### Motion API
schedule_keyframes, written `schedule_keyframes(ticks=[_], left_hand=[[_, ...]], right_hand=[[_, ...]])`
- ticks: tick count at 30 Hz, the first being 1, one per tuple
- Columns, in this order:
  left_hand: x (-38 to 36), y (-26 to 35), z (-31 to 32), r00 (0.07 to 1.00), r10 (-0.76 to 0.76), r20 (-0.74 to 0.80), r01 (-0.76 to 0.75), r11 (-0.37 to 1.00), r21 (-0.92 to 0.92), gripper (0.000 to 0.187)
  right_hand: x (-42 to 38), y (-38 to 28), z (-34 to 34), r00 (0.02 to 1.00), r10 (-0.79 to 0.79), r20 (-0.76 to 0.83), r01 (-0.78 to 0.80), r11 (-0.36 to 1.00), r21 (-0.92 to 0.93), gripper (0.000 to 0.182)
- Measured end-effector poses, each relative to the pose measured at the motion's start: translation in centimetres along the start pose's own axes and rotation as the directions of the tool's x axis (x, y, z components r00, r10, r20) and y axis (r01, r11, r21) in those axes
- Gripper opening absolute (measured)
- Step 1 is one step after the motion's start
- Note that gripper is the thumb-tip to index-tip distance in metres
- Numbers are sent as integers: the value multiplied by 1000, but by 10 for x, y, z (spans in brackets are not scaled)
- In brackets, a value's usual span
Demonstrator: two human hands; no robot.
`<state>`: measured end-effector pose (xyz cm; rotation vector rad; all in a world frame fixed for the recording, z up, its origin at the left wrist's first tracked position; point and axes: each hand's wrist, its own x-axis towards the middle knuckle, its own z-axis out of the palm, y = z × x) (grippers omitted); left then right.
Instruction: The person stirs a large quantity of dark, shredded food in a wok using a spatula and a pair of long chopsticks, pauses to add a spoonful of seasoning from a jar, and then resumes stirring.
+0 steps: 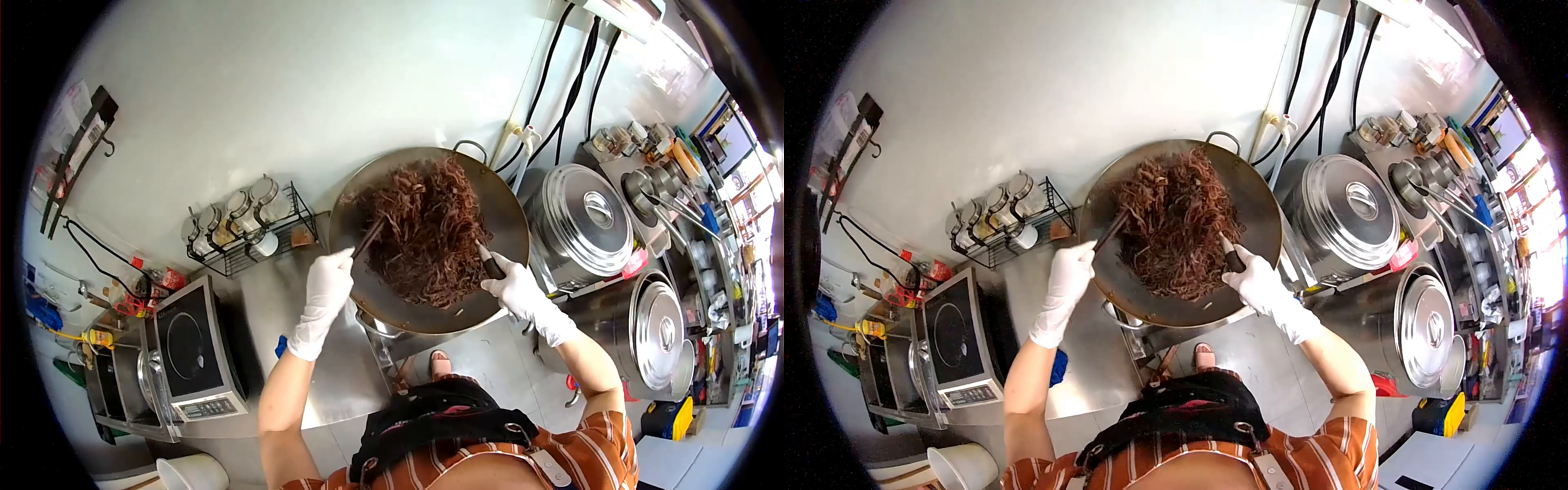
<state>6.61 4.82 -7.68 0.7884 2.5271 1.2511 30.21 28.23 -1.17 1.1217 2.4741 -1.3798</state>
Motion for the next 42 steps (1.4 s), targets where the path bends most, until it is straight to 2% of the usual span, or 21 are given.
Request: schedule_keyframes(ticks=[5,9,11,13,14,17,18,20,21,23,24,26,27,29,30,33,34,37,39,40,42], left_hand=[[-1,15,-19,999,49,-11,-48,997,61,23],[-10,27,-27,997,64,-36,-60,991,122,24],[-18,39,-31,991,122,-63,-100,957,272,25],[-17,46,-35,989,133,-68,-109,954,278,24],[-14,51,-37,983,179,-26,-156,909,388,23],[7,61,-45,955,280,98,-289,804,520,22],[15,72,-54,928,304,217,-372,711,597,21],[37,95,-63,873,282,397,-487,516,704,19],[42,116,-67,850,290,439,-525,421,740,15],[49,144,-73,763,499,411,-607,335,720,8],[58,150,-70,763,499,412,-607,334,721,8],[73,163,-61,647,528,551,-640,-17,768,6],[73,175,-54,643,530,553,-644,-18,765,6],[74,194,-46,715,371,592,-517,-289,806,6],[74,197,-46,690,389,611,-493,-366,790,8],[69,207,-50,729,344,592,-457,-399,795,7],[68,210,-52,781,331,529,-440,-309,843,6],[73,184,-91,728,497,472,-517,-54,854,5],[63,175,-115,801,500,329,-518,303,800,10],[66,171,-122,920,248,305,-383,389,838,14],[62,139,-132,914,251,318,-400,428,810,14]], right_hand=[[-2,9,5,995,-102,-21,102,995,19,65],[-6,11,8,973,-197,-122,181,975,-127,68],[-6,13,9,957,-250,-150,228,961,-154,68],[-3,13,5,950,-256,-177,176,911,-372,68],[4,17,2,968,-197,-154,130,922,-364,68],[17,27,-10,950,-275,-145,131,777,-616,72],[24,41,-12,897,-417,-145,211,692,-690,75],[34,55,-19,892,-435,-125,192,614,-766,74],[36,56,-21,889,-445,-105,167,531,-831,74],[32,49,-26,888,-451,-87,169,497,-851,71],[32,47,-29,891,-448,-72,163,465,-870,69],[31,47,-33,896,-439,-64,152,440,-885,67],[31,46,-35,890,-450,-76,130,410,-903,66],[31,45,-38,884,-457,-93,105,390,-915,65],[30,44,-39,884,-458,-89,105,380,-919,63],[24,35,-45,895,-442,-67,113,369,-922,61],[23,33,-48,897,-438,-55,115,352,-929,51],[24,25,-58,938,-346,-32,83,312,-947,38],[25,5,-66,982,-185,-31,36,349,-936,34],[24,-2,-70,986,-165,-12,43,326,-944,31],[26,-14,-79,990,-142,5,47,298,-953,28]])
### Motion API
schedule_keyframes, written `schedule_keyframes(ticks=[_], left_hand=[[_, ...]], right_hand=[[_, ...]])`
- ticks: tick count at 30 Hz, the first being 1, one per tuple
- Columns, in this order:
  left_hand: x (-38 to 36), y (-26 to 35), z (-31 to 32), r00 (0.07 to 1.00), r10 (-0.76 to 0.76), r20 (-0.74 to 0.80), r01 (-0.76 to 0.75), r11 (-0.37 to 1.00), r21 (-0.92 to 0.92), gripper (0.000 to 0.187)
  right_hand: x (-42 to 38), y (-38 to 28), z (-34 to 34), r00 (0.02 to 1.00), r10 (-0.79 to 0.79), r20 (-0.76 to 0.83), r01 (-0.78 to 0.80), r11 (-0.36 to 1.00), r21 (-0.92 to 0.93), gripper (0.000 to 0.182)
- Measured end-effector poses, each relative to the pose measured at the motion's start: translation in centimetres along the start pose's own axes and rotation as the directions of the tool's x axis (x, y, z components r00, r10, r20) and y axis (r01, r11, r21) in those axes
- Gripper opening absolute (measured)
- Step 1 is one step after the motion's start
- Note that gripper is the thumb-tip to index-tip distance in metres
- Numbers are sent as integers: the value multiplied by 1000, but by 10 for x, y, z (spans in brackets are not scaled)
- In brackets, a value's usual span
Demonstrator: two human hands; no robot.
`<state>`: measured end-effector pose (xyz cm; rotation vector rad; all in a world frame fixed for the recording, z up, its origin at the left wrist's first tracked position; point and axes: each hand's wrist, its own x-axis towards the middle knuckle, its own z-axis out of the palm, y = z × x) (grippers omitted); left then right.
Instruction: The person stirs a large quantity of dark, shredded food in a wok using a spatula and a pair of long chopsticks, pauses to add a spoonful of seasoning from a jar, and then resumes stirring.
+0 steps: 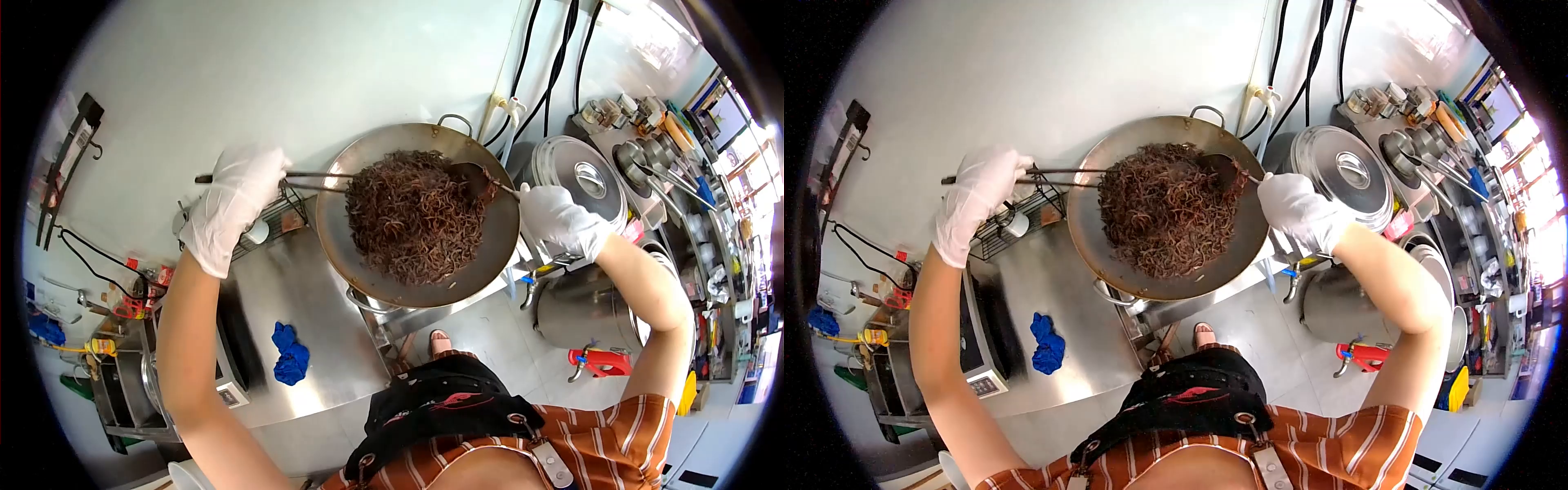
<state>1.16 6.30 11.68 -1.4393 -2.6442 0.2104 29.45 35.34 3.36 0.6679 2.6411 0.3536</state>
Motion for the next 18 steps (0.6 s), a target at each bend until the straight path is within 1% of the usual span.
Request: schedule_keyframes(ticks=[1,2,3,5,6,7,9,10,12,13,14,15,17,18], left_hand=[[-5,-9,13,1000,9,0,-9,999,-44,15],[-5,-16,24,998,19,60,-23,998,60,15],[-7,-16,29,998,17,60,-20,998,55,15],[-15,-18,38,975,-133,177,121,990,73,13],[-21,-20,44,989,-91,112,81,993,89,12],[-22,-21,49,989,-97,115,88,993,83,12],[-19,-21,57,968,-101,228,95,995,38,11],[-17,-29,76,983,-44,176,38,999,38,11],[-14,-21,78,983,-59,174,56,998,19,12],[-12,-20,79,982,-70,175,70,998,4,13],[-9,-22,91,989,-46,143,50,999,-21,13],[-5,-16,91,967,-92,237,100,995,-23,14],[3,-10,131,955,-74,286,117,984,-137,16],[0,3,142,959,-31,282,104,963,-249,16]], right_hand=[[5,4,-5,992,-88,89,91,995,-36,26],[10,7,-12,969,-171,180,185,981,-65,23],[15,8,-22,968,-171,182,186,980,-70,23],[21,6,-46,909,-125,397,85,989,118,21],[15,8,-61,930,-104,352,22,973,228,22],[19,10,-70,899,-117,421,35,979,199,26],[30,7,-82,803,-30,595,-103,977,188,27],[33,6,-84,804,-30,594,-101,977,186,27],[42,6,-83,598,10,801,-257,950,180,25],[51,13,-64,599,4,800,-251,951,183,25],[63,23,-31,533,-174,828,-320,865,387,18],[73,27,-9,477,-354,804,-400,728,557,12],[47,-18,15,698,-298,651,-437,544,717,20],[43,-40,57,783,-311,539,-431,354,830,27]])
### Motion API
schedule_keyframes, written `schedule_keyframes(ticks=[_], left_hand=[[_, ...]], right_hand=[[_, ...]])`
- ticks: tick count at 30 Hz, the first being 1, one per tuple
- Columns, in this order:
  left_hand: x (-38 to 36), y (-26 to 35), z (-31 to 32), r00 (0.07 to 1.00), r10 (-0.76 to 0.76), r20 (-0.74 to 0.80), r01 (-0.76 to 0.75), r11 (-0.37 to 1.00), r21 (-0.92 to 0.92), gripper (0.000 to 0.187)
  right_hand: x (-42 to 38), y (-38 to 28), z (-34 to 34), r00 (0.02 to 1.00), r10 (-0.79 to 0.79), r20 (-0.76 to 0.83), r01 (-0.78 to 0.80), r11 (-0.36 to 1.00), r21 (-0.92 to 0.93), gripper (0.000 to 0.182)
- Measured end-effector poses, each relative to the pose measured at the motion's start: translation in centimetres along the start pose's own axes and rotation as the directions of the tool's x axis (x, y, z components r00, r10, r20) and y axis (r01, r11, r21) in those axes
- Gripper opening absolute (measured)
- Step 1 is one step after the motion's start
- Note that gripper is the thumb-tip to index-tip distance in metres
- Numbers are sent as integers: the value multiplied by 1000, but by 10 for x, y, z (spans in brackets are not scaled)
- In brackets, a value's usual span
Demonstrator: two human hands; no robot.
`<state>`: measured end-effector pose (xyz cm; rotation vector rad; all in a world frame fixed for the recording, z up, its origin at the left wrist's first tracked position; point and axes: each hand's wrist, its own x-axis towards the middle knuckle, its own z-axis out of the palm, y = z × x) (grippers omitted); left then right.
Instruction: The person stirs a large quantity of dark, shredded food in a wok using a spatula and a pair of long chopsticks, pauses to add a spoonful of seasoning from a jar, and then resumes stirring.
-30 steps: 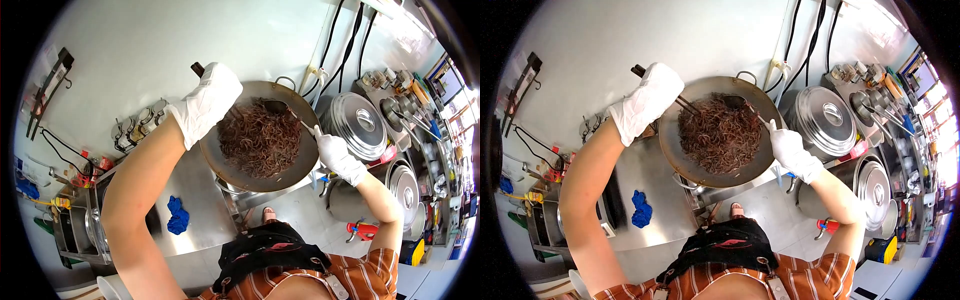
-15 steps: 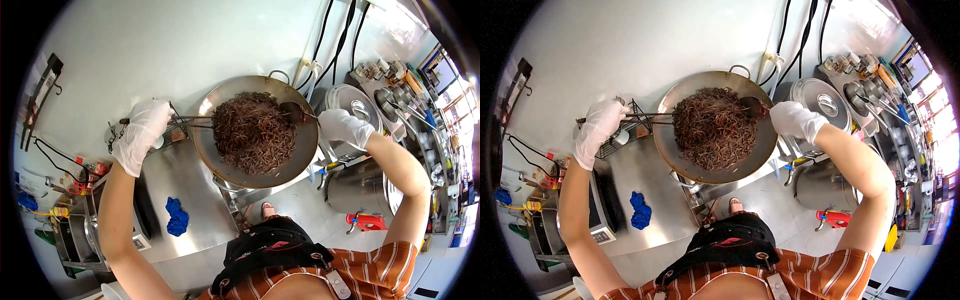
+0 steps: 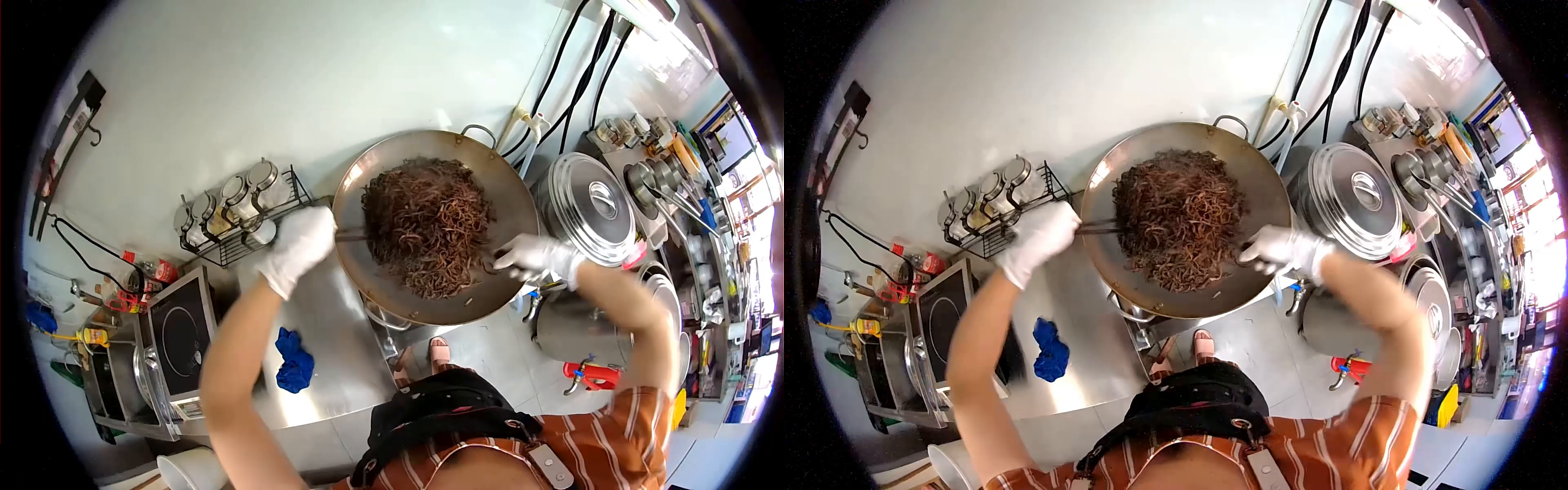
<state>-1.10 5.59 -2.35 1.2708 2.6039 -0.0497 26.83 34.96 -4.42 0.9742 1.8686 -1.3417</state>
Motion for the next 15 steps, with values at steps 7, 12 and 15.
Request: schedule_keyframes(ticks=[7,12,15], left_hand=[[-20,31,110,967,-218,-131,133,873,-469,28],[-35,51,102,950,-285,-129,171,818,-549,29],[-42,55,96,939,-308,-155,171,807,-566,29]], right_hand=[[46,33,70,959,-222,-175,279,835,475,32],[12,16,66,958,-171,-232,253,884,394,24],[-5,9,66,943,-193,-272,287,884,369,25]])
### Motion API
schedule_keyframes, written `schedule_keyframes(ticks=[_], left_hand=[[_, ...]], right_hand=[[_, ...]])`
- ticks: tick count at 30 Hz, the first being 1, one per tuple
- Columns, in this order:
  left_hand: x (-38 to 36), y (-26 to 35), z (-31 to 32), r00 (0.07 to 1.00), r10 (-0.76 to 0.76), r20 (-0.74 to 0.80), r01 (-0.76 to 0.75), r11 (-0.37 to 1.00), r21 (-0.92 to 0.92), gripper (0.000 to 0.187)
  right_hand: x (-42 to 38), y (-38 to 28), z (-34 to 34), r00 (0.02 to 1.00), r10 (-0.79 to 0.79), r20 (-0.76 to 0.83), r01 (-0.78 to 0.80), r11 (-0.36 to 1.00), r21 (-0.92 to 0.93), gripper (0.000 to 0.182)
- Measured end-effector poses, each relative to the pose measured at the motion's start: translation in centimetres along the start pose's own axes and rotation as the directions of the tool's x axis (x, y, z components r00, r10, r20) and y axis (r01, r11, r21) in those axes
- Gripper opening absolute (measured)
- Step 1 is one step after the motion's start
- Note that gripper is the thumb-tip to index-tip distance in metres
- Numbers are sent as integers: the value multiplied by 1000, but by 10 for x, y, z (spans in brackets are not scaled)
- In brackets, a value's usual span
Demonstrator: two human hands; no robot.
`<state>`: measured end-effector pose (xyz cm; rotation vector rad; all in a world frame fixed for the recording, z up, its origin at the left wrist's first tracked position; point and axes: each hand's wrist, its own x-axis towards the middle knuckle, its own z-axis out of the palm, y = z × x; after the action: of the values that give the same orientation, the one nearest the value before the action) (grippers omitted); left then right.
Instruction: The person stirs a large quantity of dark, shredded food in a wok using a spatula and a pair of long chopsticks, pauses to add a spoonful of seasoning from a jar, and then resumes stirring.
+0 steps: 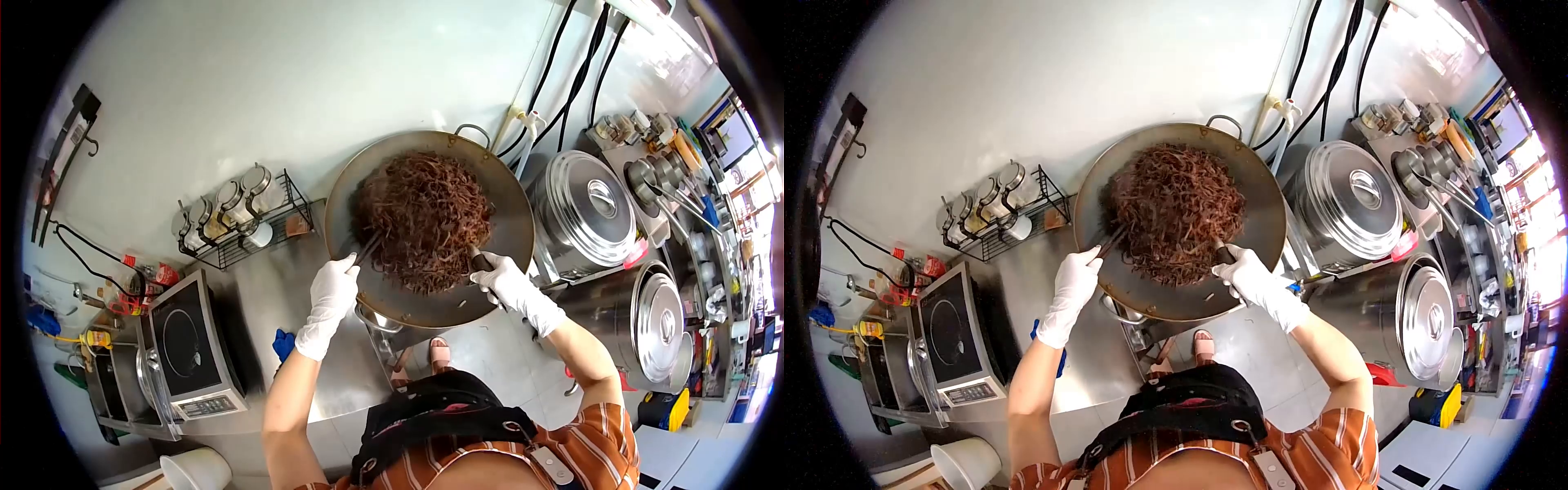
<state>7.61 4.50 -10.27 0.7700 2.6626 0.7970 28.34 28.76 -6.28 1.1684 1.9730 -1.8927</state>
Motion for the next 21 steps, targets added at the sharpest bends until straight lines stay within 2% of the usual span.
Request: schedule_keyframes(ticks=[5,7,8,11,12,14,15,16,18,19,20,21], left_hand=[[-7,17,-13,998,-26,-57,23,998,-53,30],[-6,21,-17,997,-51,-55,42,988,-150,30],[-5,22,-18,997,-51,-55,42,988,-151,30],[0,23,-28,996,4,-94,-25,976,-218,30],[-3,25,-31,996,3,-92,-24,975,-220,30],[-10,29,-42,987,100,-122,-104,994,-26,30],[-11,27,-45,984,139,-112,-133,989,60,30],[-12,28,-50,984,141,-112,-135,989,58,30],[-16,34,-66,988,152,-19,-142,957,252,30],[-17,30,-67,963,261,-64,-227,918,325,27],[-17,26,-70,964,258,-61,-226,919,323,27],[-14,25,-73,956,287,-52,-248,894,372,27]], right_hand=[[-20,-18,2,996,-71,-58,68,997,-38,41],[-26,-21,1,990,-114,-82,110,993,-48,54],[-29,-24,0,990,-114,-83,110,993,-49,54],[-39,-33,-4,965,-232,-120,192,942,-274,60],[-41,-34,-7,966,-229,-120,190,943,-275,60],[-44,-33,-12,912,-365,-186,213,811,-545,63],[-32,-22,-19,846,-515,-138,304,680,-667,65],[-29,-13,-28,845,-516,-140,303,679,-669,65],[-37,-22,-30,871,-479,-107,194,536,-822,67],[-41,-29,-31,893,-436,-113,89,417,-904,68],[-35,-23,-32,782,-623,-30,152,238,-959,72],[-34,-21,-36,773,-634,15,124,128,-984,71]])
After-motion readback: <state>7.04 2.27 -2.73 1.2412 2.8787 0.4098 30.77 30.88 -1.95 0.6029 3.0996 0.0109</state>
